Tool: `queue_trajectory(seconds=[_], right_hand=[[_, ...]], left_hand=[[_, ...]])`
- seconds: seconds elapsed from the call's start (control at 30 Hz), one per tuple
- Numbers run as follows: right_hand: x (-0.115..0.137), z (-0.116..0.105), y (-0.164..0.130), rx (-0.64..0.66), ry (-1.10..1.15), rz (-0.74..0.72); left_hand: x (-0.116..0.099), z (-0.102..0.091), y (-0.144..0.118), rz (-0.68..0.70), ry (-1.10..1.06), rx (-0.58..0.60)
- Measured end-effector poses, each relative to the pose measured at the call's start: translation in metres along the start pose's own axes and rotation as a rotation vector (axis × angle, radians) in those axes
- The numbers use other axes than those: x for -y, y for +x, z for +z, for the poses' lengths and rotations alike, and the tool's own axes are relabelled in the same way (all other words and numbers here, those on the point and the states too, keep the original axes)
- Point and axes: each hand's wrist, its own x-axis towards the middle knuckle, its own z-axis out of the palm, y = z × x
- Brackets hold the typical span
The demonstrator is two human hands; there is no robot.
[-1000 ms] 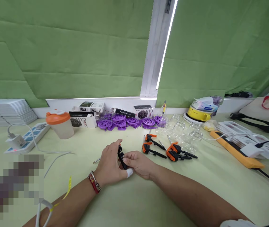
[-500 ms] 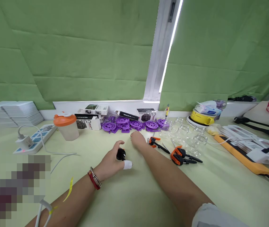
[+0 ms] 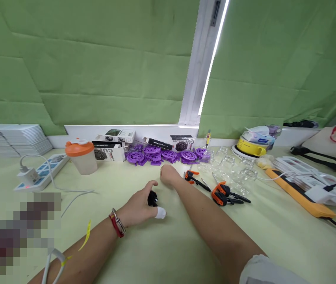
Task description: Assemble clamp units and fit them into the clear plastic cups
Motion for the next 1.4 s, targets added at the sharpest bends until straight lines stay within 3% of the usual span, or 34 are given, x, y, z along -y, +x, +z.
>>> queue_trajectory(seconds=[0.2,0.33,0.47,0.57,0.73,0.9,1.1,1.4], right_hand=[[-0.001,-0.019,-0.031,-0.011,0.253,-0.153],[-0.011,-0.025,-0.068,0.238,0.857,-0.208],[-0.021,-0.018,-0.098,0.4,1.039,-0.248],[-0.021,-0.014,-0.11,0.338,0.952,-0.362],[-0.016,-0.013,-0.11,0.085,0.573,-0.698],[-0.016,-0.004,-0.103,-0.043,0.429,-0.873],[-0.018,0.002,-0.103,-0.068,0.39,-0.947],[-0.017,0.004,-0.103,-0.083,0.388,-0.939]], left_hand=[[0.0,-0.001,0.001,0.026,0.077,0.038],[-0.001,0.0,0.0,0.033,0.109,0.048],[-0.003,0.0,-0.001,0.041,0.125,0.067],[-0.004,0.0,-0.001,0.056,0.145,0.076],[-0.005,0.001,0.0,0.093,0.181,0.076],[-0.008,0.001,0.0,0.1,0.221,0.089],[-0.011,0.0,-0.001,0.097,0.221,0.113],[-0.012,0.0,-0.002,0.107,0.177,0.138]])
